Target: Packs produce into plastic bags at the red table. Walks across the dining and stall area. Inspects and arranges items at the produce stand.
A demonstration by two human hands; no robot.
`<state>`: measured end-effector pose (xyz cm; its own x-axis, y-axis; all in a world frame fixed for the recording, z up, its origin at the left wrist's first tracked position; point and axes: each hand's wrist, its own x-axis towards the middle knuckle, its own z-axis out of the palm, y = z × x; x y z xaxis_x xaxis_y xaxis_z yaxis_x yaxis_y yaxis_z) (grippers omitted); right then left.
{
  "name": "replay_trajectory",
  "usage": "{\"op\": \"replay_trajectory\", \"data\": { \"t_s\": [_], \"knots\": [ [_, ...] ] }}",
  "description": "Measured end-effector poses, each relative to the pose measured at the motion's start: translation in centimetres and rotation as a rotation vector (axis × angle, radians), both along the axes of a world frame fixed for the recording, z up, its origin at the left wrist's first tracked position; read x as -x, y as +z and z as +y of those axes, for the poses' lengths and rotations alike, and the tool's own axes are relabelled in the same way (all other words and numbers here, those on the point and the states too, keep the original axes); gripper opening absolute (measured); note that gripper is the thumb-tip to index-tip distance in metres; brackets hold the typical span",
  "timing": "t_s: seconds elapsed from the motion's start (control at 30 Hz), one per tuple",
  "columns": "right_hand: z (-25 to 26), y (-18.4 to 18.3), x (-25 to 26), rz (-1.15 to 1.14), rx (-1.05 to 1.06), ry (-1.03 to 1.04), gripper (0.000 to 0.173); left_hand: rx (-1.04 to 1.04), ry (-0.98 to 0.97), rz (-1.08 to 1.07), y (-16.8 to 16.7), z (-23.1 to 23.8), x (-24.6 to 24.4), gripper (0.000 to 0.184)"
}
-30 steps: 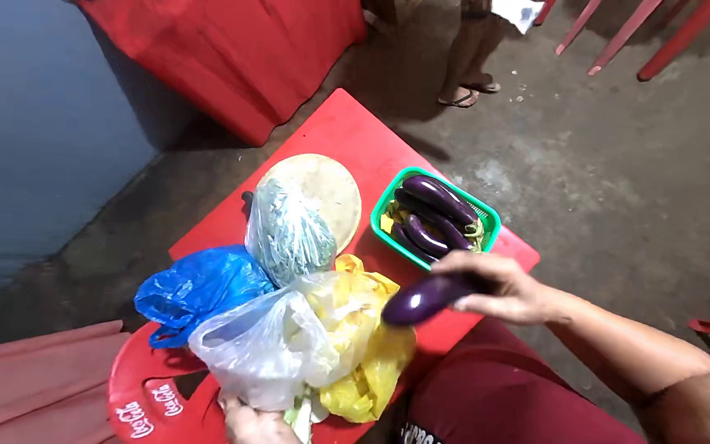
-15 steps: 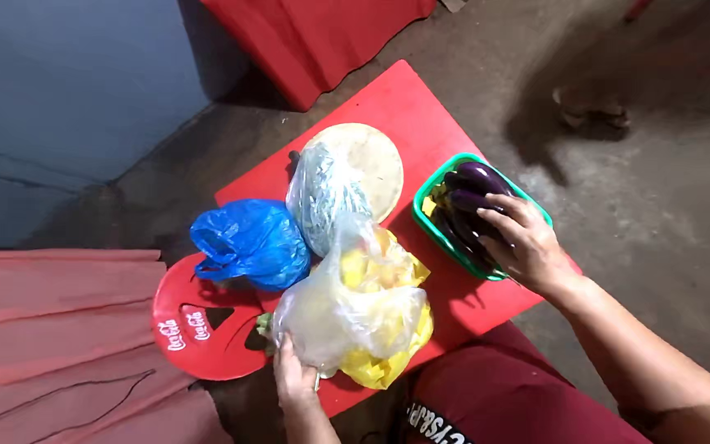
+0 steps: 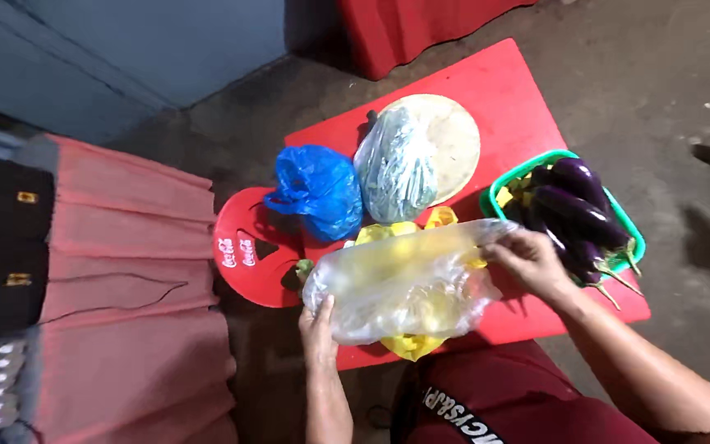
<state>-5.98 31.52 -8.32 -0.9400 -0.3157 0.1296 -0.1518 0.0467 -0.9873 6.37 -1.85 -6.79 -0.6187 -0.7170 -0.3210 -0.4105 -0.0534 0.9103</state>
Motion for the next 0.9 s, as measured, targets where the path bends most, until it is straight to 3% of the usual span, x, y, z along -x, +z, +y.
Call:
{"op": "replay_trajectory", "data": {
  "t_s": [0.07,0.1,0.17,0.23,0.3,0.37,0.4,0.47,0.57,0.67,0.8,0.9],
  "knots": [
    [0.0,0.3,0.5,0.0,0.131,-0.046,0.015,-0.017,0.02,0.052,0.8,-0.2,0.2,0.034],
    [-0.4,0.6,0.7,0.011,0.165,-0.036,0.029,0.032,0.015,0.06,1.1,-0.2,0.5,0.043],
    [-1.5,1.8,0.8,0.0,0.142,0.038,0.079,0.313,-0.07,0.047,1.3,0.0,0.8,0.071],
    [-3.0,2.7,0.7,-0.027,0.092,0.083,0.103,0.741,-0.202,0.124,1.5,1.0,1.0,0.084],
    [-4.3,3.4,0.5,-0.008,0.077,0.148,0.098,0.912,-0.458,0.253,1.6,4.0,1.1,0.093],
    [-4.9,4.3,0.4,0.055,0.077,0.252,0.089,0.972,-0.73,0.215,0.9,8.1,1.1,0.111],
    [-5.1,4.7,0.5,0.095,0.072,0.289,0.084,1.017,-0.834,0.147,0.3,9.4,1.2,0.111],
    [-5.2,5.5,0.5,0.17,0.017,0.314,0.065,1.054,-0.96,0.032,-0.7,9.8,1.7,0.084],
    [-4.4,5.9,-0.2,0.212,-0.141,0.413,0.051,0.956,-0.751,0.242,-1.0,8.0,1.8,0.019],
    [-4.4,5.6,-1.6,0.206,-0.105,0.525,0.051,0.745,-0.494,0.41,0.2,4.7,1.6,0.022],
    [-5.0,4.4,-3.3,0.192,0.026,0.584,0.047,0.346,-0.024,0.468,4.5,0.8,2.2,0.017],
    [-4.1,3.6,-3.6,0.167,0.034,0.533,0.045,0.295,0.194,0.505,6.3,-1.5,2.1,0.024]
  ]
}}
